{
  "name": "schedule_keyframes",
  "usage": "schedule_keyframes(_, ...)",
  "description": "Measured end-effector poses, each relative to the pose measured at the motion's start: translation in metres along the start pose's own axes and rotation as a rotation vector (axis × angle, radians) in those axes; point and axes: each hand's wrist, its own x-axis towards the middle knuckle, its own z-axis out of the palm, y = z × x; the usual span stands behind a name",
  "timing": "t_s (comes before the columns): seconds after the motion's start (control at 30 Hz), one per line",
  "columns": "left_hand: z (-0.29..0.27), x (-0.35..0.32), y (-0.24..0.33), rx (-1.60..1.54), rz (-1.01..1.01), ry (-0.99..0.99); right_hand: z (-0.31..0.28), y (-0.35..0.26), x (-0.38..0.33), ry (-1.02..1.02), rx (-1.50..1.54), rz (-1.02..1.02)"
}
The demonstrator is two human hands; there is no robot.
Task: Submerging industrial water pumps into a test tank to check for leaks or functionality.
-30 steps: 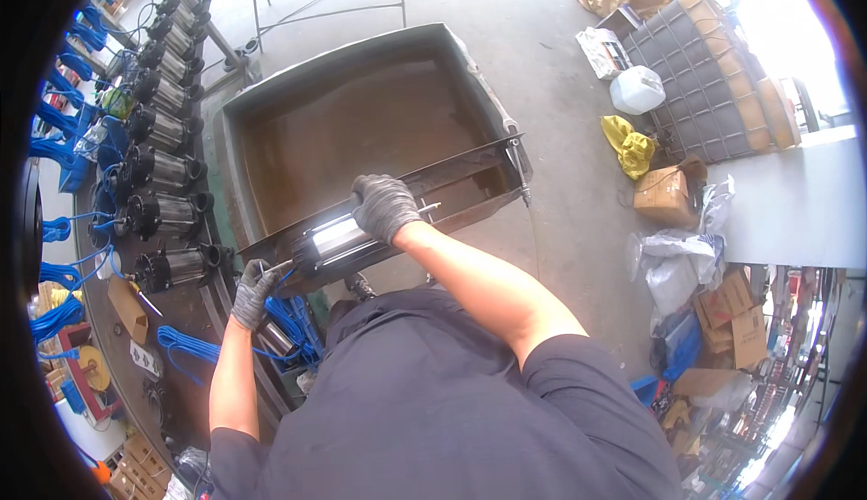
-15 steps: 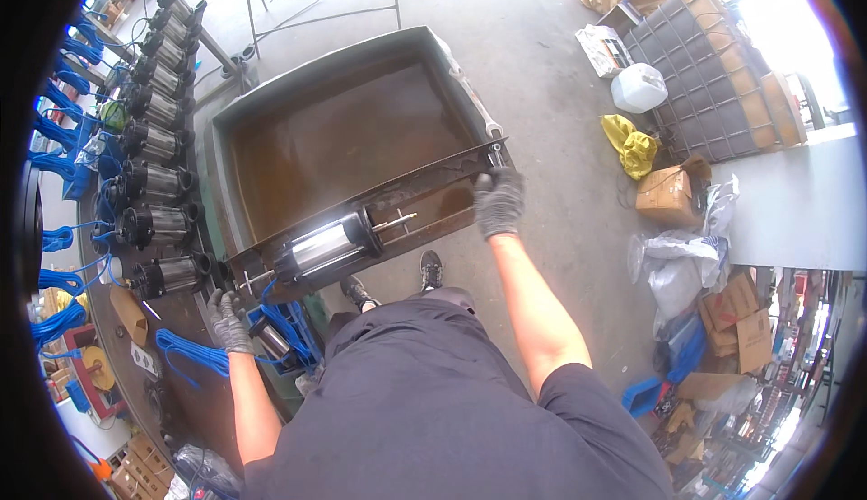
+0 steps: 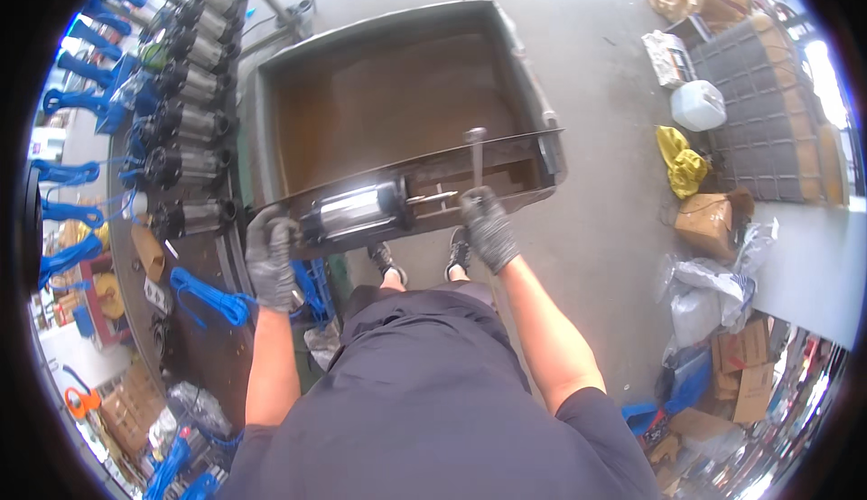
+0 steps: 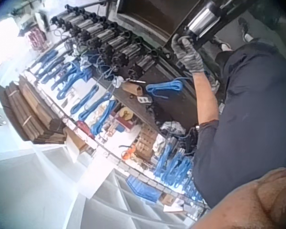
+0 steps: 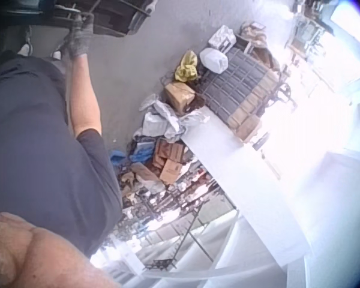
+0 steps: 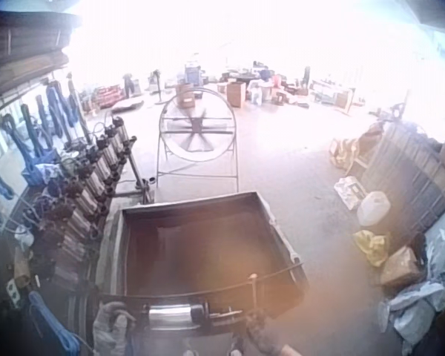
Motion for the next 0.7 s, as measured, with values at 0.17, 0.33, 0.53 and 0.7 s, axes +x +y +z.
schedule_keyframes(0.17,0.049,-0.011,0.015,-0.37,-0.101,-0.18,0.093,-0.021,-0.057,-0.362,-0.313,-0.191)
schedule_keyframes(0.33,0.045,-0.015,-0.015,-0.522,-0.252,-0.167,0.138,-0.046,-0.061,-0.632,-0.511,-0.092)
schedule_keyframes(0.53,-0.023,-0.004,-0.079,-0.896,-0.539,0.15,0.18,-0.084,-0.052,-0.758,-0.629,-0.304)
schedule_keyframes(0.7,-0.095,0.003,-0.121,-0.775,-0.625,0.238,0.142,-0.119,0.001,-0.323,-0.855,-0.717)
